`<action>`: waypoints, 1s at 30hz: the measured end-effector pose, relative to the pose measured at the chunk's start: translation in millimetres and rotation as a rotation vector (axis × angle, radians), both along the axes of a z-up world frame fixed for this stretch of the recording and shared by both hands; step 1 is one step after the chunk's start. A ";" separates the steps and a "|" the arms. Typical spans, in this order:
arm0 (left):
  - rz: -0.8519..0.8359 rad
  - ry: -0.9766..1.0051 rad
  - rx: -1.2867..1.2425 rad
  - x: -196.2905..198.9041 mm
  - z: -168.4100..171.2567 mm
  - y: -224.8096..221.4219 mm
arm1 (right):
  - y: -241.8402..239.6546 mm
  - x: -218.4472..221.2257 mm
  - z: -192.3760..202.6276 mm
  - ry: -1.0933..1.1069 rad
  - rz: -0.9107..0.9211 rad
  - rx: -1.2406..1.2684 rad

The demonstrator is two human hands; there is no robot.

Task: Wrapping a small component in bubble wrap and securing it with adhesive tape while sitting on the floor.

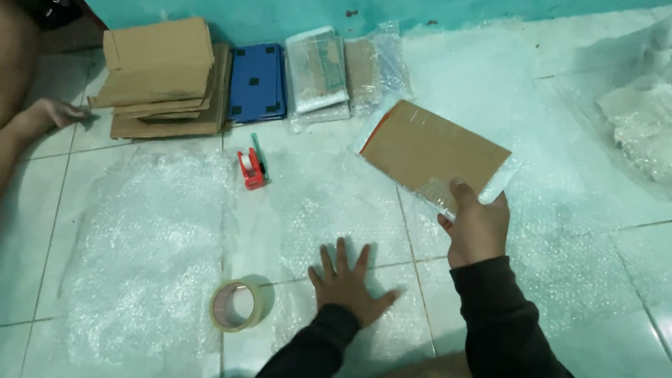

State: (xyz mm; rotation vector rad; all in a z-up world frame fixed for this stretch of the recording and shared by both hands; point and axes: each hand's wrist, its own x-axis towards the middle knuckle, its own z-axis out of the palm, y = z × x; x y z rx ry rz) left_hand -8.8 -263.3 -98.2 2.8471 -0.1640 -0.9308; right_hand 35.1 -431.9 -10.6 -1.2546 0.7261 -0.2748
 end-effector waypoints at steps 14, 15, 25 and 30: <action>0.235 -0.022 0.061 42.8 -18.4 33.5 | 6.0 19.5 -25.8 0.113 0.189 0.011; 0.275 -0.062 0.044 44.0 -20.0 34.2 | 6.2 22.9 -30.9 0.135 0.236 0.013; 1.074 0.030 -1.050 80.2 -43.7 106.4 | 28.6 39.8 -68.7 0.263 0.563 0.102; 0.900 -0.024 -0.814 81.9 -90.4 121.1 | 21.7 52.6 -118.6 0.361 0.603 -0.213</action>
